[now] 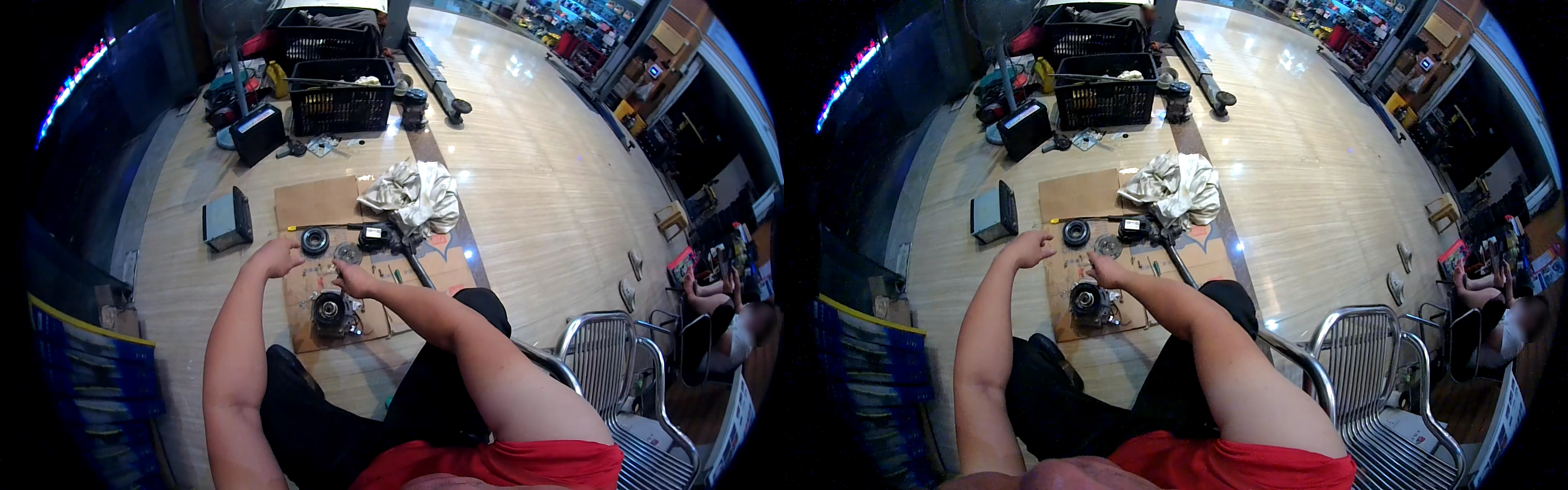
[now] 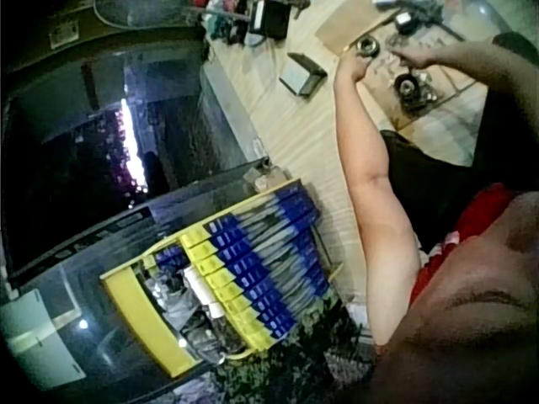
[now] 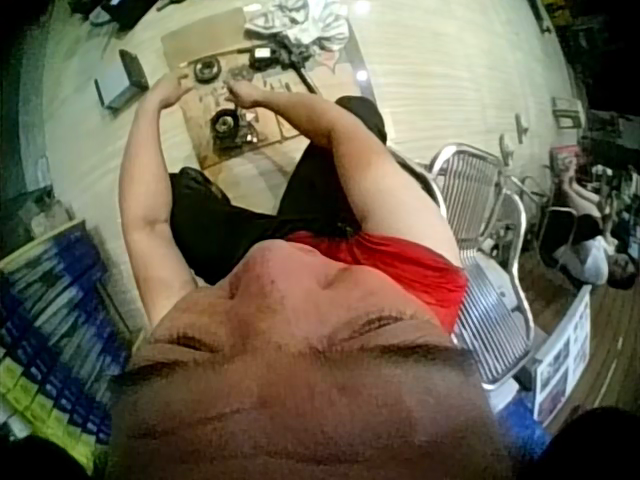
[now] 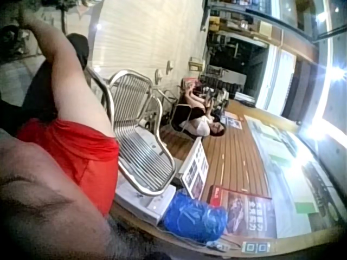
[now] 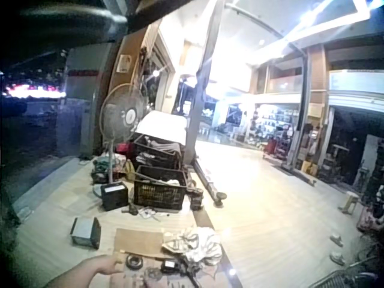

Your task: The person disassembles and reassembles an alternator by hand and using a screwdriver to manipulate the internal components.

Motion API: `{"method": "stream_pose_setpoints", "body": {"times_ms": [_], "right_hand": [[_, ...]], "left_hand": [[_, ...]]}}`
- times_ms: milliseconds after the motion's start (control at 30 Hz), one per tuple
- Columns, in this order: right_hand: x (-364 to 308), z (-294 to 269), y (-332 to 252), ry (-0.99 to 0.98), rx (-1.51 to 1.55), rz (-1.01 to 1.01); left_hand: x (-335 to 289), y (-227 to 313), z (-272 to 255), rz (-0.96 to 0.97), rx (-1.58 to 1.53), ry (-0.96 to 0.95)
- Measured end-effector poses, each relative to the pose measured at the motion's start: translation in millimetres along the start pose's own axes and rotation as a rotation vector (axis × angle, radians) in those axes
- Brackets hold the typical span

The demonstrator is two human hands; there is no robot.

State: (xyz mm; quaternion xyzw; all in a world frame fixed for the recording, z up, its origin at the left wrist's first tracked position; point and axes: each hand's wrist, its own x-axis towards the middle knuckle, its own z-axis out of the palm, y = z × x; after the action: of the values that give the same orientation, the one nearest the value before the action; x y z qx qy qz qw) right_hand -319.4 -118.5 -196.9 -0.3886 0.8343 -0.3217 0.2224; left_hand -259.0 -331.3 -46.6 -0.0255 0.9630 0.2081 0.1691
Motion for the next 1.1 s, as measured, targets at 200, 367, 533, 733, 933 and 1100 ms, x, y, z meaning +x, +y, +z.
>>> {"method": "stream_pose_setpoints", "body": {"times_ms": [200, 367, 533, 733, 933, 1100], "right_hand": [[-1, -2, -1, -0.013, -0.016, -0.036], [0, -1, -3, -0.033, -0.033, -0.065], [2, -3, 7, -0.055, -0.046, -0.099], [-2, -9, -9, -0.115, -0.087, -0.136], [-4, -10, -9, -0.079, -0.072, -0.165], [-5, -12, -17, -0.095, -0.026, -0.061]], "left_hand": [[-3, 3, -2, 0.003, -0.018, 0.003], [-7, 7, -6, 0.006, -0.003, -0.003], [-1, 9, -4, 0.02, 0.011, 0.007], [-8, 9, -8, 0.019, 0.002, -0.017], [-6, 13, -9, 0.002, -0.014, -0.029], [-7, 10, -8, 0.016, -0.028, -0.027]]}}
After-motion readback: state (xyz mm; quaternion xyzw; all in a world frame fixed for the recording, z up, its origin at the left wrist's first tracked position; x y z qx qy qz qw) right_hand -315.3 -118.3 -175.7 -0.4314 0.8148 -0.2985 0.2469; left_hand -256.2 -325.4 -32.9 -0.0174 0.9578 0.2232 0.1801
